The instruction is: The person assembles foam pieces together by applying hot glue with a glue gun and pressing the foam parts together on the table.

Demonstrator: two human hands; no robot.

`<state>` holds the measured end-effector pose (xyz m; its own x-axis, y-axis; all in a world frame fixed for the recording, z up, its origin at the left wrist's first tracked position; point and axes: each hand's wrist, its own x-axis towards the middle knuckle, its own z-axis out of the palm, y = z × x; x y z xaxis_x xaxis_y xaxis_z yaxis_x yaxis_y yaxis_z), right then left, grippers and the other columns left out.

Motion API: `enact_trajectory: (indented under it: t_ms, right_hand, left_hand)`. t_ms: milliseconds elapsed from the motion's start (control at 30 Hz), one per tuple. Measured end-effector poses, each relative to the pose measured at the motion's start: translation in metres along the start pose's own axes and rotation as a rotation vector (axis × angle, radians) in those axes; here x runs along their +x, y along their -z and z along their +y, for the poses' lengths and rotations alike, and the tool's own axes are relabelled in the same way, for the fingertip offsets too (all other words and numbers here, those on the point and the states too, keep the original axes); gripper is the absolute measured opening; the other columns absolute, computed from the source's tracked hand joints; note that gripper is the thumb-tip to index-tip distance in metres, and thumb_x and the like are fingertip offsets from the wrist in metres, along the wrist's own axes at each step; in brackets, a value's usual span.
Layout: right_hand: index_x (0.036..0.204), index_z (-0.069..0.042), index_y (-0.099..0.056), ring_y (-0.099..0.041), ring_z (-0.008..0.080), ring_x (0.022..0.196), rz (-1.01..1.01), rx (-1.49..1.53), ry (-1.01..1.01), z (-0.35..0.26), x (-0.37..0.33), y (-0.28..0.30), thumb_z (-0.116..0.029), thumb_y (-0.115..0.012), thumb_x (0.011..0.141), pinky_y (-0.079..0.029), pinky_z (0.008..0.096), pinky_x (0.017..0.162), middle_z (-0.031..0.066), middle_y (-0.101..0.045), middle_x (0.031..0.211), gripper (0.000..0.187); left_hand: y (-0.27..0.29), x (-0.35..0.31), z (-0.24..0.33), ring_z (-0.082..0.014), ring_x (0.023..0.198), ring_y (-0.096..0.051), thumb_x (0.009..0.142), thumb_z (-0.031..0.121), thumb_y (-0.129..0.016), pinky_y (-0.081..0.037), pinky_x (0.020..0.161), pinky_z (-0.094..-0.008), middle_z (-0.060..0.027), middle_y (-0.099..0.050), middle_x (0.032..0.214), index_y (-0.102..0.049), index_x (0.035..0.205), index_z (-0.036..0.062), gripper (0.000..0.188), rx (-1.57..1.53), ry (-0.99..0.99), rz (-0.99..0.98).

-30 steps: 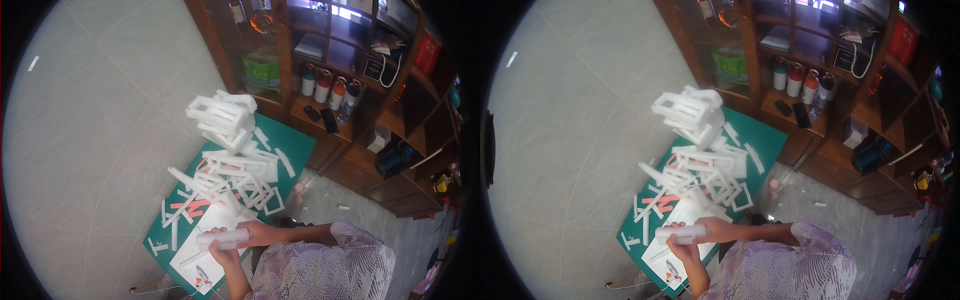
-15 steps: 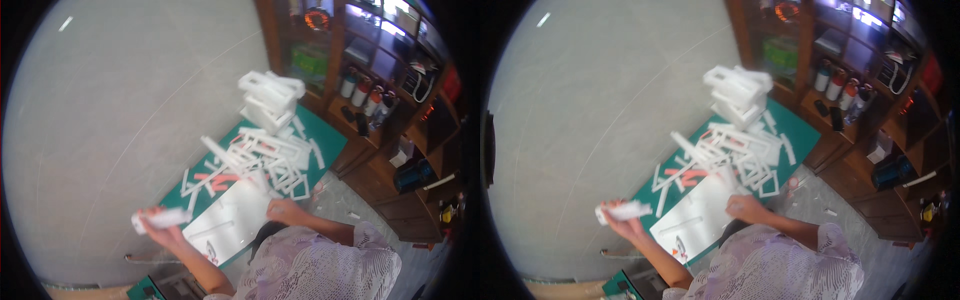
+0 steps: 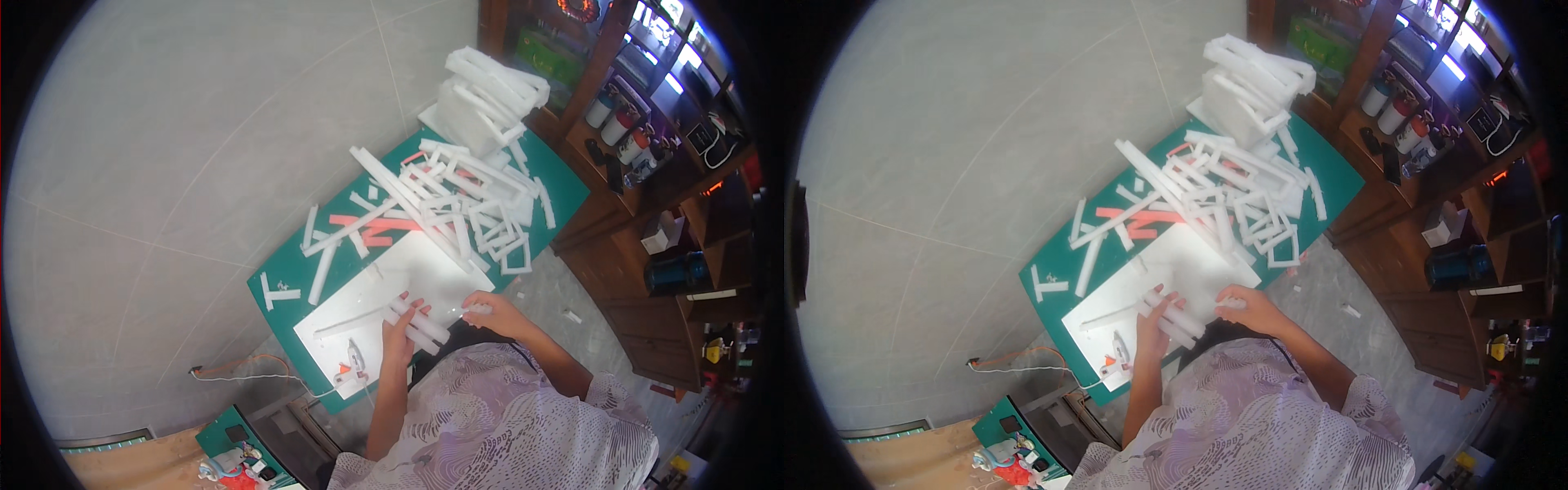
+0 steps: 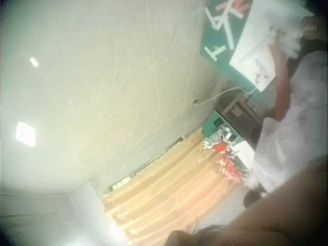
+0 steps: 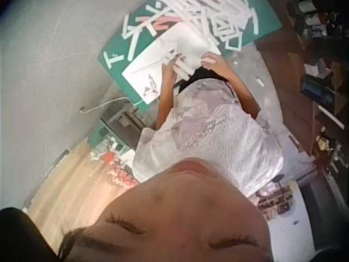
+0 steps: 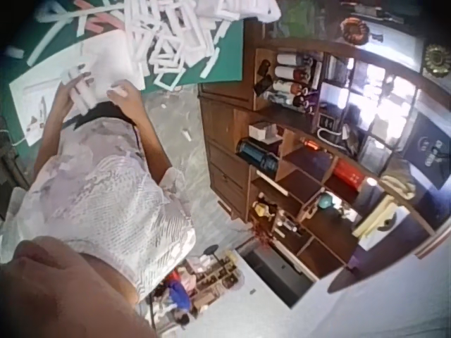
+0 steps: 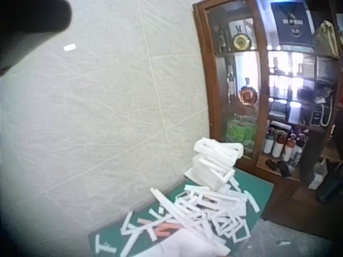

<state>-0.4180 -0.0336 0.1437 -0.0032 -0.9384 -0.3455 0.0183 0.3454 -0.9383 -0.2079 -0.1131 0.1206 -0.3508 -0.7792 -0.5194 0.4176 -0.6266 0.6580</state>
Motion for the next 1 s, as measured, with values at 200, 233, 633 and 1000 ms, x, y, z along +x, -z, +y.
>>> enact_trajectory:
  t_ms: [200, 233, 633, 1000]
  right_hand:
    - [0.116, -0.007, -0.057, -0.053, 0.0075, 0.062, -0.185, 0.008, -0.183, 0.003, 0.011, -0.017, -0.027, -0.068, 0.081, -0.042, 0.0209, 0.055, 0.0046, -0.061, 0.078, 0.041]
    - [0.117, -0.007, -0.057, -0.053, 0.0077, 0.062, -0.195, 0.015, -0.201, 0.003, 0.014, -0.015, -0.028, -0.069, 0.081, -0.042, 0.0208, 0.054, 0.0042, -0.061, 0.078, 0.044]
    - [0.113, -0.006, -0.059, -0.062, 0.0363, 0.082, -0.327, -0.548, 0.05, -0.007, 0.044, 0.076, -0.055, -0.064, 0.072, -0.047, 0.04, 0.075, 0.0196, -0.065, 0.089, 0.065]
    - [0.115, -0.005, -0.054, -0.061, 0.0412, 0.083, -0.233, -0.569, 0.043, 0.015, 0.047, 0.14, -0.049, -0.07, 0.069, -0.048, 0.0435, 0.075, 0.0241, -0.064, 0.088, 0.066]
  left_hand:
    - [-0.007, 0.016, 0.012, -0.0262, 0.101, -0.057, 0.077, 0.001, -0.057, -0.046, 0.089, -0.0371, -0.0166, -0.054, 0.115, -0.037, 0.132, 0.0, 0.058, -0.121, -0.025, -0.183]
    - [-0.016, 0.016, 0.014, -0.0262, 0.101, -0.057, 0.077, 0.001, -0.057, -0.046, 0.089, -0.0371, -0.0166, -0.054, 0.115, -0.037, 0.132, 0.0, 0.058, -0.121, -0.033, -0.164]
    - [-0.112, 0.055, -0.025, -0.0187, 0.078, -0.056, 0.07, 0.0, -0.059, -0.047, 0.069, -0.0301, -0.0078, -0.054, 0.086, -0.047, 0.111, 0.0012, 0.043, 0.067, -0.123, -0.055]
    - [-0.206, 0.069, -0.077, -0.0143, 0.08, -0.054, 0.074, -0.002, -0.062, -0.047, 0.07, -0.0268, -0.0066, -0.052, 0.089, -0.047, 0.108, 0.0015, 0.037, 0.595, -0.477, 0.139]
